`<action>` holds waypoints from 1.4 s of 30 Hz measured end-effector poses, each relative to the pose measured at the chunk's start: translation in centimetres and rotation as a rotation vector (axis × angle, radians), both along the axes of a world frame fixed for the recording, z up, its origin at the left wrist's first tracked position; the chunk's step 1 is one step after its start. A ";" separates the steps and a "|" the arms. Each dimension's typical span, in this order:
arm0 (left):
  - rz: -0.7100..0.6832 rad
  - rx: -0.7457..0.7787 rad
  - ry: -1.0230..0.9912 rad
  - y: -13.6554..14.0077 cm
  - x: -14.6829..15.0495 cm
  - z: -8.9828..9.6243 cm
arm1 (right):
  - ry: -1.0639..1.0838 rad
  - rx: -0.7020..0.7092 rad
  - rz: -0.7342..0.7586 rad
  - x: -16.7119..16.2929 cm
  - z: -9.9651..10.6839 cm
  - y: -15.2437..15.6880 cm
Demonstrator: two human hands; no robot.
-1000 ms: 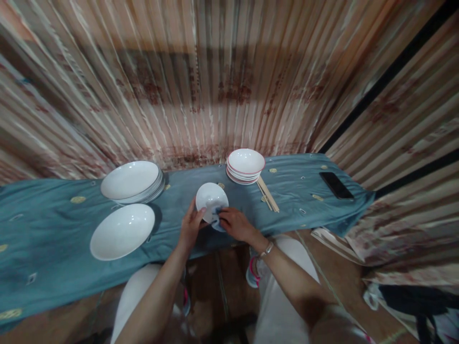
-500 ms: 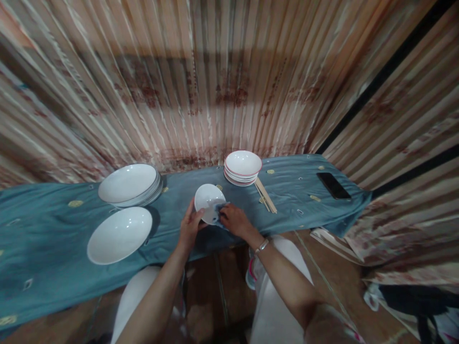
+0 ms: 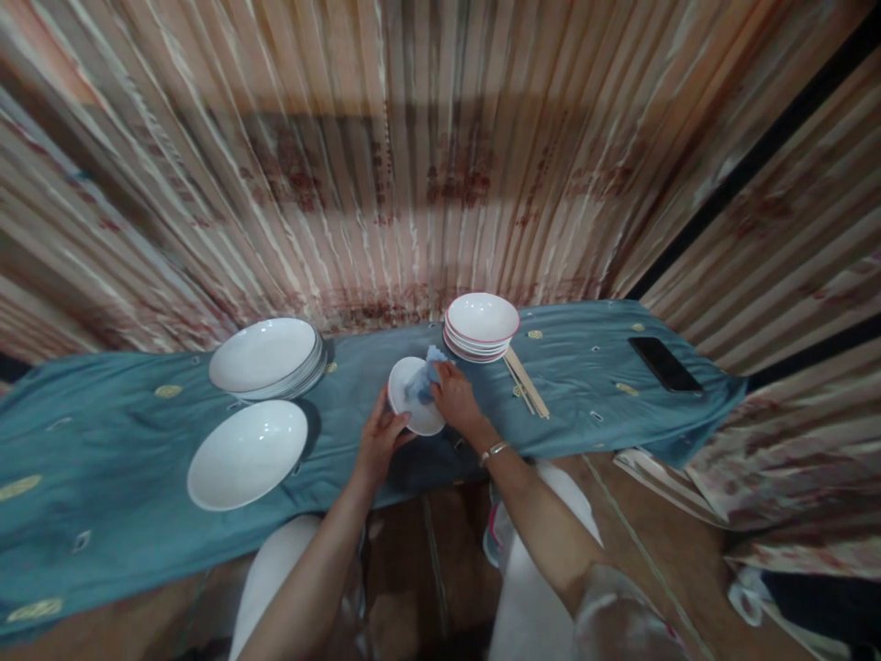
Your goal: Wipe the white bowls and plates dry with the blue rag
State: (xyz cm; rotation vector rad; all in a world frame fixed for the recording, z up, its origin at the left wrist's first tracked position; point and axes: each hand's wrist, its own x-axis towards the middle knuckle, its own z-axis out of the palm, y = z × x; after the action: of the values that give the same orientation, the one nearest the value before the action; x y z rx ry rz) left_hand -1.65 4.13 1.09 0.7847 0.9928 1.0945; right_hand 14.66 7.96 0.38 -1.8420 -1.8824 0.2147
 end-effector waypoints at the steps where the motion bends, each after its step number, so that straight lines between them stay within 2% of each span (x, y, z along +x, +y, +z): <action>1: -0.005 -0.003 -0.002 0.0 0.0 0.0 | 0.035 0.020 0.002 -0.2 -0.2 0.3; 6: -0.012 -0.001 -0.018 0.0 -0.1 0.0 | 0.233 0.116 0.057 -1.7 -1.0 1.3; 12: -0.007 -0.010 -0.050 0.0 -0.3 -0.1 | 0.479 0.138 0.231 -3.5 -0.1 0.8; 19: 0.014 -0.011 -0.045 0.2 -0.4 -0.7 | 0.934 -0.028 0.384 -3.7 1.1 -1.7; 24: 0.003 0.004 -0.026 0.3 -0.3 -0.7 | 1.053 -0.201 0.369 -2.4 0.6 -2.4; 28: 0.001 -0.004 -0.002 0.3 -0.3 -0.6 | 0.933 -0.278 0.438 -0.9 0.2 -2.4; 34: -0.001 0.010 0.047 0.4 -0.2 -0.4 | 0.547 -0.295 0.457 0.5 0.7 -3.2; 39: -0.011 0.013 0.040 0.3 -0.2 -0.4 | 0.116 -0.193 0.357 0.1 1.2 -3.6; 42: -0.007 0.014 0.035 0.4 -0.2 -0.3 | -0.057 -0.120 0.310 -0.4 1.1 -3.4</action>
State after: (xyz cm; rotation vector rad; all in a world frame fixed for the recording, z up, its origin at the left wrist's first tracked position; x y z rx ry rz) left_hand -1.88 4.48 0.75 0.8204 1.0117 1.0858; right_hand 14.29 4.52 1.49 -1.6364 -2.2343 0.3904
